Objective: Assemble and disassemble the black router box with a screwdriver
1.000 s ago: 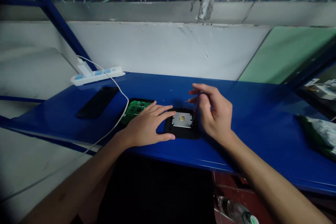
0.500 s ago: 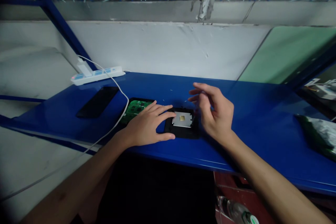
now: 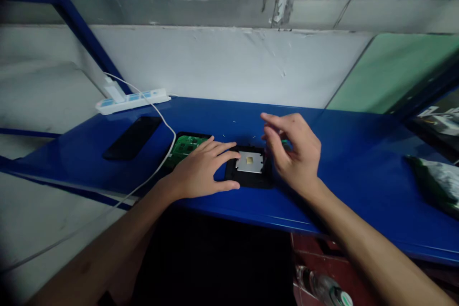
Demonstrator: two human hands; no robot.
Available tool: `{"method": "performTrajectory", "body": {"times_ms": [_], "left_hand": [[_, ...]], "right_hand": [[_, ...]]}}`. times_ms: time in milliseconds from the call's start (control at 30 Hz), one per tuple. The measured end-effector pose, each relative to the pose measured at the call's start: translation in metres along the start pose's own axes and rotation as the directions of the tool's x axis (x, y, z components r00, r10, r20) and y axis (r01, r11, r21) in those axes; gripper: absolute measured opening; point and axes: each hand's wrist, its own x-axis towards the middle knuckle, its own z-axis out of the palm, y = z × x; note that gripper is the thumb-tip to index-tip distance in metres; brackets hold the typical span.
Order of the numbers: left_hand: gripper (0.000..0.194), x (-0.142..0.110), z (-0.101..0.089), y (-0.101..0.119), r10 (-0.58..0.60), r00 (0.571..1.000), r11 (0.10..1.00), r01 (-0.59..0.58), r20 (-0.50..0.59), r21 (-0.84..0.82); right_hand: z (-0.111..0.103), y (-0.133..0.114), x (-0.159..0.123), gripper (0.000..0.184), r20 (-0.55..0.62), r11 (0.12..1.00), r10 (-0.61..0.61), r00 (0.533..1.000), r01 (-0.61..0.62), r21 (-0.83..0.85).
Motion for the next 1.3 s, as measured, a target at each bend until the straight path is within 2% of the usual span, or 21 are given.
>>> {"method": "performTrajectory", "body": {"times_ms": [100,200,333,433,567,700,833,900,967,1167,1300], "left_hand": [[0.067,-0.0002,-0.0008,0.0001,-0.005,1.000,1.000,0.005,0.010,-0.007],[0.067,0.0000,-0.0011,0.0003,0.000,1.000,1.000,0.001,0.009,-0.004],[0.067,0.0005,-0.0006,0.0006,-0.002,1.000,1.000,0.002,-0.001,0.009],[0.068,0.0004,-0.0002,0.0004,0.003,1.000,1.000,-0.003,0.006,0.005],[0.067,-0.0001,0.0002,-0.0002,0.003,1.000,1.000,-0.003,-0.004,0.008],[0.067,-0.0001,0.0011,-0.0008,0.007,1.000,1.000,-0.007,-0.002,0.005],[0.067,0.0006,0.0015,-0.0007,0.003,1.000,1.000,-0.003,-0.012,0.011],[0.068,0.0005,0.0011,-0.0003,0.001,1.000,1.000,-0.001,-0.005,0.008],[0.068,0.0002,0.0006,0.0002,0.003,1.000,1.000,-0.003,0.000,0.006],[0.067,0.0002,-0.0002,-0.0005,0.012,1.000,1.000,-0.012,0.001,-0.001],[0.067,0.0002,-0.0037,-0.0009,0.015,1.000,0.999,-0.014,0.015,-0.032]], "right_hand": [[0.0016,-0.0019,-0.0005,0.027,0.004,0.992,0.052,0.999,-0.052,0.117],[0.0013,-0.0005,-0.0002,0.027,0.006,0.982,0.048,0.999,-0.049,0.183],[-0.0009,0.0025,0.0014,0.017,0.011,0.998,-0.014,1.000,0.014,0.063],[-0.0008,0.0011,0.0014,0.031,0.020,0.999,-0.024,1.000,0.025,-0.038],[0.0018,-0.0027,-0.0003,0.031,0.027,0.990,0.056,0.998,-0.059,0.128],[0.0021,-0.0013,-0.0003,0.025,0.027,0.972,0.047,0.998,-0.053,0.230],[0.0003,0.0012,0.0011,0.016,0.028,0.997,0.012,1.000,-0.014,0.074],[-0.0002,0.0008,0.0015,0.023,0.038,1.000,0.006,0.999,-0.006,-0.007],[-0.0002,0.0001,0.0016,0.028,0.045,1.000,0.012,0.999,-0.012,-0.015],[0.0014,0.0034,0.0028,0.028,-0.078,0.999,0.015,0.997,-0.012,0.040],[0.0042,0.0061,0.0035,0.022,-0.128,0.996,0.068,0.989,-0.060,0.067]]}}
